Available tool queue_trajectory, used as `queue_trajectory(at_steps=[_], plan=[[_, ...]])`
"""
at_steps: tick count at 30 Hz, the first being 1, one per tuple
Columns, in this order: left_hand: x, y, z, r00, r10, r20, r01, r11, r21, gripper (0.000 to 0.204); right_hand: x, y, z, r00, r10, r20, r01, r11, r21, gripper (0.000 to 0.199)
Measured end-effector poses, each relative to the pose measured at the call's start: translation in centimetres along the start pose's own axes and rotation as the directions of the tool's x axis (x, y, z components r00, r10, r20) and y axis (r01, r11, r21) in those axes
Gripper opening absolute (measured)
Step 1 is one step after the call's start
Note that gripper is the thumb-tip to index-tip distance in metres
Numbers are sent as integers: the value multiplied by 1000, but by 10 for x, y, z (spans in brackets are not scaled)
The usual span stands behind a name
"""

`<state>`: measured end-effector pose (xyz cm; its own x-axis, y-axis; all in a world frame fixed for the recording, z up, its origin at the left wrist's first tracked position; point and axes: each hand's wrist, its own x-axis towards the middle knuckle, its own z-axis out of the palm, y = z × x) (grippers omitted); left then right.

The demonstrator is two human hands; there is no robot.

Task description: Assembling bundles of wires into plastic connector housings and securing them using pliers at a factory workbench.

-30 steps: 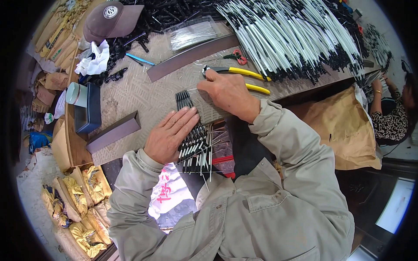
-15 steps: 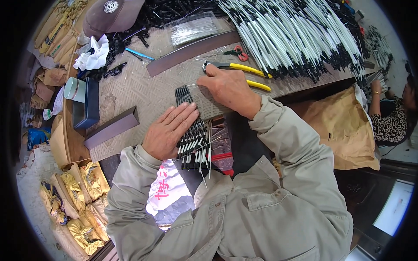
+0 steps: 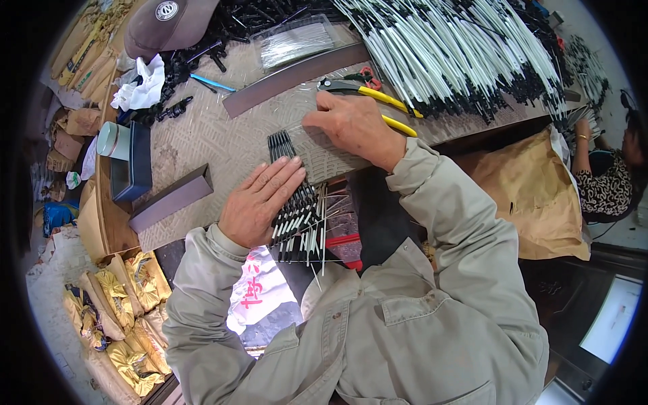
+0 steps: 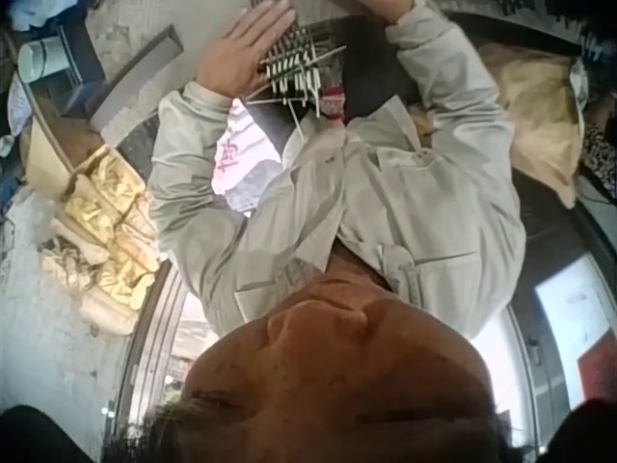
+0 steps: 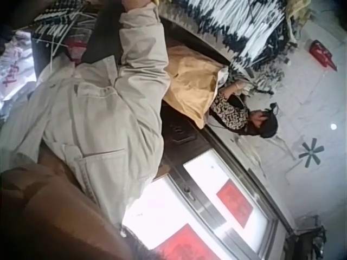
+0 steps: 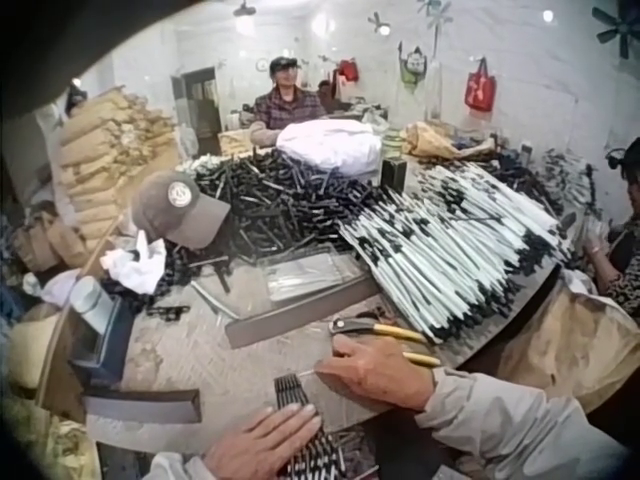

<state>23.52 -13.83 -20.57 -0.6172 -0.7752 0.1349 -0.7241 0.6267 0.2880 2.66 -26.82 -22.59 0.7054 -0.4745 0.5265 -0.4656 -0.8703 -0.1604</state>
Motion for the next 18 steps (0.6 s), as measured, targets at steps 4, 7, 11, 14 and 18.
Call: queue_trajectory(at_steps=[4,7,11,14,18], plan=[[0,0,0,1000,0,3,0,1000,8,75,0,0,2,1000,-12,-20,12,1000,-3,12],[0,0,1,1000,2,0,-2,1000,9,74,1,-3,1,1000,-5,-11,5,1000,-27,11],[0,0,2,1000,-3,-4,3,1000,1,74,0,-3,1,1000,1,-6,-1,1000,-25,11],[0,0,0,1000,-1,6,1,1000,-1,73,1,-5,1,1000,-6,-7,5,999,-52,11],[-1,0,1,1000,3,-1,-3,1000,6,74,1,-5,1,1000,-12,-8,11,998,-63,11]])
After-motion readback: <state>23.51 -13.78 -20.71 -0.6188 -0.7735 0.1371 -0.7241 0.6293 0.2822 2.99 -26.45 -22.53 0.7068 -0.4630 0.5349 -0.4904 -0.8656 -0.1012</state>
